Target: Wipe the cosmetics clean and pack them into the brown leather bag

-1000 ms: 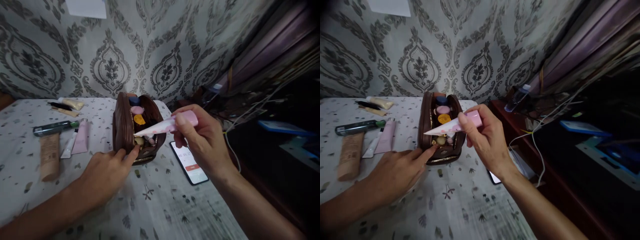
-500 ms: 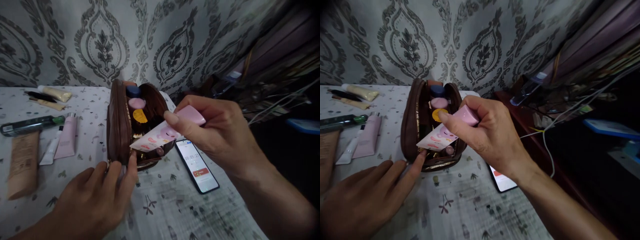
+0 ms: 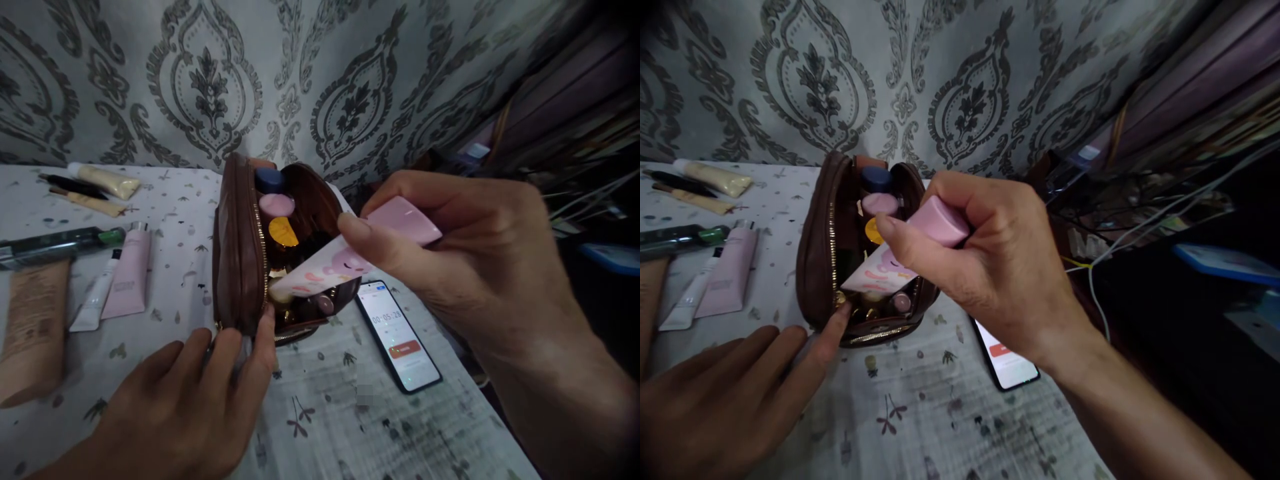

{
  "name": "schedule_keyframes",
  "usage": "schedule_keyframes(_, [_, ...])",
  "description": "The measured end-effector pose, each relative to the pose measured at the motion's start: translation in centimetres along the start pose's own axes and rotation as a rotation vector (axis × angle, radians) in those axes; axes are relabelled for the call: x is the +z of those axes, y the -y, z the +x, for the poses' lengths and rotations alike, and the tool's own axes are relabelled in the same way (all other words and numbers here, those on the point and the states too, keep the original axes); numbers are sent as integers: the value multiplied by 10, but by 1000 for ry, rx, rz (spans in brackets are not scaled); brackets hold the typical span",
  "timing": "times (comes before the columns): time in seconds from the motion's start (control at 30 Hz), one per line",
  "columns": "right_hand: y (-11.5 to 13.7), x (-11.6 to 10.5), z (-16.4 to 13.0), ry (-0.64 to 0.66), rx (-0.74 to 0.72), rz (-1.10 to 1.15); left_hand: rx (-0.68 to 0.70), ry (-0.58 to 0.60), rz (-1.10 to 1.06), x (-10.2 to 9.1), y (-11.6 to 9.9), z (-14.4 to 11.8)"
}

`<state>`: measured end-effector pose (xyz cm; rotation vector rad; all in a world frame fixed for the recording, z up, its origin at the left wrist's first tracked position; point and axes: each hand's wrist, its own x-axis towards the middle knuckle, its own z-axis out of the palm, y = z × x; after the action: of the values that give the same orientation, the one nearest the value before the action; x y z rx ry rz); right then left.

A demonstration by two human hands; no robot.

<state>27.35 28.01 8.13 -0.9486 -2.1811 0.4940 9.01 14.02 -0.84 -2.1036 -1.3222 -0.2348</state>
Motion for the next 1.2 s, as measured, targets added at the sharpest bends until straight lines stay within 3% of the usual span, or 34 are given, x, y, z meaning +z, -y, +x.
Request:
schedule_keyframes(0.17, [-1, -1, 1, 36, -44, -49, -48, 22, -37, -1, -5, -1])
schedule_keyframes(0.37, [-2, 14, 6, 295, -57, -87, -50, 13, -64, 2, -4, -5])
schedule_keyframes(0.63, [1, 22, 12, 458, -105, -381, -36, 12, -80, 2, 0, -2])
schedule_keyframes(0.8, [7, 19, 9, 617, -201, -563, 45, 0, -63, 4, 4, -1])
schedule_keyframes(0.9, [9, 20, 6, 691, -234, -648, 43, 60, -58, 3, 4, 0])
schedule_keyframes(1.03, [8, 17, 4, 685, -230, -545, 9, 113, -63, 2, 2, 1])
schedule_keyframes(1.2, [1, 7, 1, 561, -210, -279, 34, 80, -65, 4, 5, 0])
